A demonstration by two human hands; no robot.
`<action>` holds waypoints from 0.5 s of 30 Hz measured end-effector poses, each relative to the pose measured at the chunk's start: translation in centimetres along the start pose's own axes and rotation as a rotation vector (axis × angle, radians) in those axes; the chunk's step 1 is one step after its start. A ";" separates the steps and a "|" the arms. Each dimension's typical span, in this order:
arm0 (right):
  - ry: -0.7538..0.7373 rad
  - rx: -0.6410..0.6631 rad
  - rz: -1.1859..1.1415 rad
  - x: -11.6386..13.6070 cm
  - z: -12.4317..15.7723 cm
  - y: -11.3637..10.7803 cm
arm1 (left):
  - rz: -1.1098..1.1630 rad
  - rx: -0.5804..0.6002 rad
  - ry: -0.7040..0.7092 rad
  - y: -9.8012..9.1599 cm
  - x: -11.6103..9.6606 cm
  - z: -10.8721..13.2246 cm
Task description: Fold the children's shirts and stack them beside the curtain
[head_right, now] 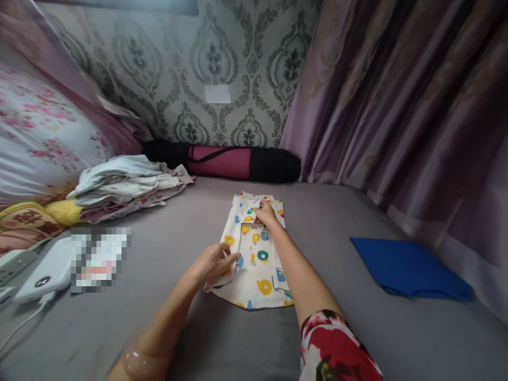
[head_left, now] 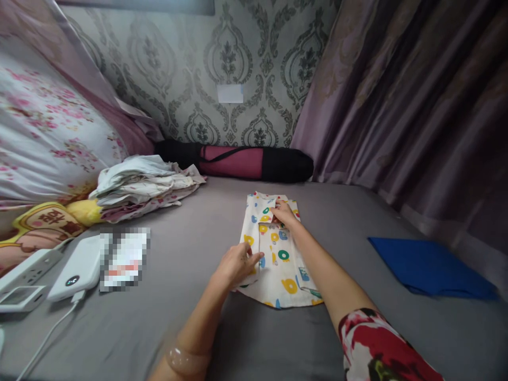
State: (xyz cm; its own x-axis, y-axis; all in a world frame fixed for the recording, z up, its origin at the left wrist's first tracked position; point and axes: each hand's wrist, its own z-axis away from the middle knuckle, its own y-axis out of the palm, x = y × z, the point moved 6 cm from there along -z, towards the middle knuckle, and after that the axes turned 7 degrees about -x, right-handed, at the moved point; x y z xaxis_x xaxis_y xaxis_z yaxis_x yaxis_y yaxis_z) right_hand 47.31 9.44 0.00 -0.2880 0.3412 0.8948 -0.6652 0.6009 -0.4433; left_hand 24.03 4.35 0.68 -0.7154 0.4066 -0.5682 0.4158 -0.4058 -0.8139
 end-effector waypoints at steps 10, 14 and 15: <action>-0.433 -0.161 0.545 4.1 0.9 -0.9 | -0.129 -0.176 0.166 -1.8 -2.7 1.1; -0.721 0.116 0.710 5.6 2.8 4.5 | -0.202 -0.183 0.351 -0.4 -3.3 1.2; -0.746 0.164 0.741 5.5 3.0 5.7 | -0.227 -0.157 0.351 0.2 -3.1 1.0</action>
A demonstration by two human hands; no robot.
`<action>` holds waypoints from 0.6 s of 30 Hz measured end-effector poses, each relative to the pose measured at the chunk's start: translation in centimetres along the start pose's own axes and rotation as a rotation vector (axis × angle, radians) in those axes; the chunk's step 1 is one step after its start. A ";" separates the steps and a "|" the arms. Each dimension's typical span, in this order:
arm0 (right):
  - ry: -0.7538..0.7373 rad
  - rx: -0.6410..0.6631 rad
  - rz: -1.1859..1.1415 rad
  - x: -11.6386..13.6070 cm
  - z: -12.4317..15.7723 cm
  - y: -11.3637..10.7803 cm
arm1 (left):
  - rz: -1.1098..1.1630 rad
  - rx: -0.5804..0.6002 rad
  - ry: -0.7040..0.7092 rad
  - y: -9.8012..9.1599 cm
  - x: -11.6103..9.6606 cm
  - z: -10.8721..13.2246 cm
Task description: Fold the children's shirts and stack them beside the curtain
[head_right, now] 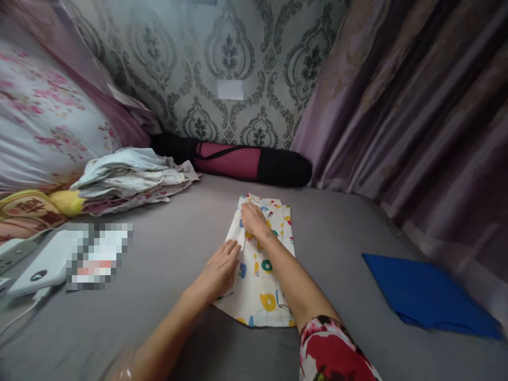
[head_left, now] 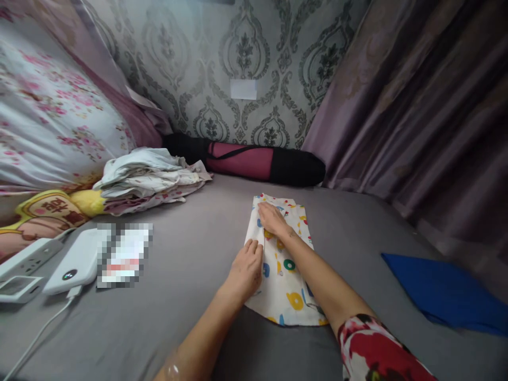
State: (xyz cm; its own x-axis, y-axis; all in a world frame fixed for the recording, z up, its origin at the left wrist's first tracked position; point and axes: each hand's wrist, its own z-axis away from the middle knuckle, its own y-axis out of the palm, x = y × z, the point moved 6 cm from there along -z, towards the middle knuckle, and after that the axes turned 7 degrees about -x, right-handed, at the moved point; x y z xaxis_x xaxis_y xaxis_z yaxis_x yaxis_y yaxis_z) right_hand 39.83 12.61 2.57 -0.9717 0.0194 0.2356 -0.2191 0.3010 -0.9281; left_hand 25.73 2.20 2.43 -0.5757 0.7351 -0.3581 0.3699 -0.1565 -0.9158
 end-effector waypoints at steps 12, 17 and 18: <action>0.071 0.221 0.083 -0.9 -3.7 5.5 | -0.075 0.300 -0.118 0.9 0.4 0.2; 0.149 0.160 0.087 -1.0 -5.0 6.0 | -0.050 0.335 -0.115 0.5 0.6 0.4; 0.158 0.127 0.084 -0.9 -5.0 6.0 | -0.036 0.348 -0.112 0.4 0.6 0.5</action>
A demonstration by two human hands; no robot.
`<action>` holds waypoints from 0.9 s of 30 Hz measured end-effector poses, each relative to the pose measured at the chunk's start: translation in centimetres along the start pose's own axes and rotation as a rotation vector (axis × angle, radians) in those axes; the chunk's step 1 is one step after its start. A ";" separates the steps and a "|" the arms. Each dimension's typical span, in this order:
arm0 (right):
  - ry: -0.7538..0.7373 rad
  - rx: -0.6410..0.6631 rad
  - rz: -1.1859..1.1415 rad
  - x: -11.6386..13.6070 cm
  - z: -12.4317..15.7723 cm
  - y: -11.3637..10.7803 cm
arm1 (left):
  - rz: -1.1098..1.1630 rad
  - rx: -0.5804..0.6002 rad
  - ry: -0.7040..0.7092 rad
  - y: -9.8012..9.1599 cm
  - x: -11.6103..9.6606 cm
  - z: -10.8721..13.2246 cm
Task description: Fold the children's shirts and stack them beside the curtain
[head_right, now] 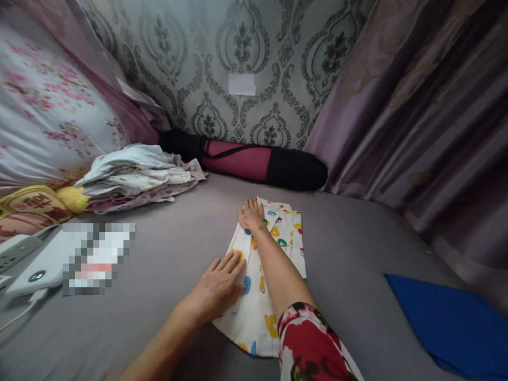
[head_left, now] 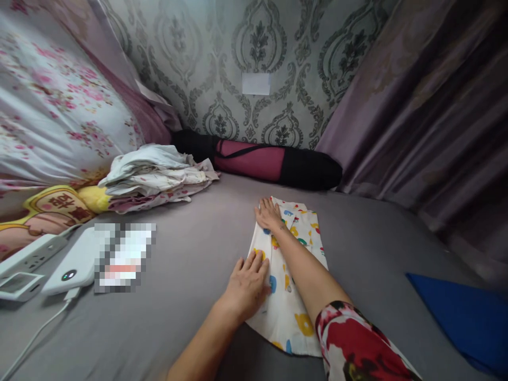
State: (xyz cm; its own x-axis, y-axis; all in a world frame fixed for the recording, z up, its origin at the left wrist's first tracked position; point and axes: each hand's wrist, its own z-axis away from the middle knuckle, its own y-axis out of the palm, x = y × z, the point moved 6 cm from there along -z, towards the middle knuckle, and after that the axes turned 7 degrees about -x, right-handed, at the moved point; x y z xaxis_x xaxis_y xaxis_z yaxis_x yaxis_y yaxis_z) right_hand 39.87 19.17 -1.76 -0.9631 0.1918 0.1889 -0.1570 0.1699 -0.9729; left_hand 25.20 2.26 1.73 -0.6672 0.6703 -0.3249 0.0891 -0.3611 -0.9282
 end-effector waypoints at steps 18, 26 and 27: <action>0.017 0.041 -0.085 -2.5 3.5 -2.4 | 0.703 -0.874 -0.447 -4.4 7.2 0.4; 0.030 0.099 0.015 -2.4 4.1 -1.4 | 0.714 -0.873 -0.448 -3.5 7.9 -0.2; 0.037 0.122 0.016 -2.4 3.9 -1.5 | 0.705 -0.871 -0.454 -3.6 7.9 -0.2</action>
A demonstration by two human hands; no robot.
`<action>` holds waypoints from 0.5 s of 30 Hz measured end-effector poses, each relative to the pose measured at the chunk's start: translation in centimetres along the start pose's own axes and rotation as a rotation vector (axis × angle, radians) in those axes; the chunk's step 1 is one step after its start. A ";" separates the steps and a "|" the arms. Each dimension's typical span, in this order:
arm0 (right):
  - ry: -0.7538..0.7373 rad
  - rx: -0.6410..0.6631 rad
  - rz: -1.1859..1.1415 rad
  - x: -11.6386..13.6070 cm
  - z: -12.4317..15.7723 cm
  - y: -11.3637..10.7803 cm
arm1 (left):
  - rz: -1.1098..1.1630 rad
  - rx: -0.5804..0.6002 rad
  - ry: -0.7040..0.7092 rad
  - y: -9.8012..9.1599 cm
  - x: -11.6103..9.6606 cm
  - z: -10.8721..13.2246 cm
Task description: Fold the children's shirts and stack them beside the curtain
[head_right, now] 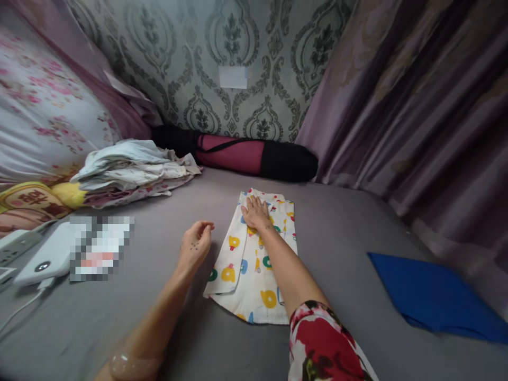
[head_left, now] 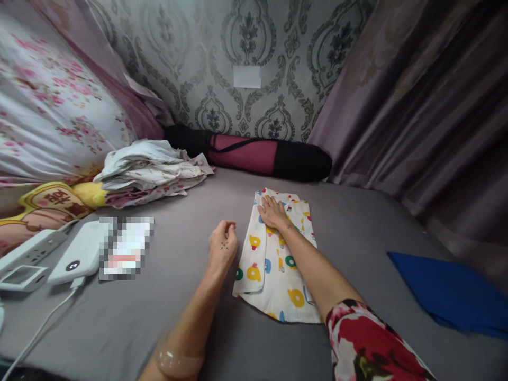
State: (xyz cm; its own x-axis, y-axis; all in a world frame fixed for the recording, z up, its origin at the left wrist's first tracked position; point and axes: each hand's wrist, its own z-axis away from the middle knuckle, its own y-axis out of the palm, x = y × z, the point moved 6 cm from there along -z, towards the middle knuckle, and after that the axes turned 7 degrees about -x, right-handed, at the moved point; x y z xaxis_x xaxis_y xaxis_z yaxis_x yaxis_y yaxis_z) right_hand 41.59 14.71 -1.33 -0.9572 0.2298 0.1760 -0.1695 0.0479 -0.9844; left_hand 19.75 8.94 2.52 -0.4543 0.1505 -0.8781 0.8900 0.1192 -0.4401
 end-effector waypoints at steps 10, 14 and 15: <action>-0.033 -0.116 -0.033 3.3 -1.6 0.8 | -0.115 0.051 -0.032 -0.2 -0.4 0.1; -0.036 -0.107 -0.059 3.1 -1.6 1.1 | -0.093 0.055 -0.017 -0.1 -0.4 0.0; -0.046 -0.095 -0.069 3.0 -1.6 1.0 | -0.091 0.058 -0.016 0.0 -0.3 0.0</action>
State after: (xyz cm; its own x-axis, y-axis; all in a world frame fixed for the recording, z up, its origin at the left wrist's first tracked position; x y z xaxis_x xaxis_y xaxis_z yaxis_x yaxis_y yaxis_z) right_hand 38.96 17.05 -1.74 -0.9541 0.1784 0.2405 -0.2143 0.1542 -0.9645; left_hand 19.89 8.86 2.79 -0.5330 0.1255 -0.8368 0.8461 0.0748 -0.5277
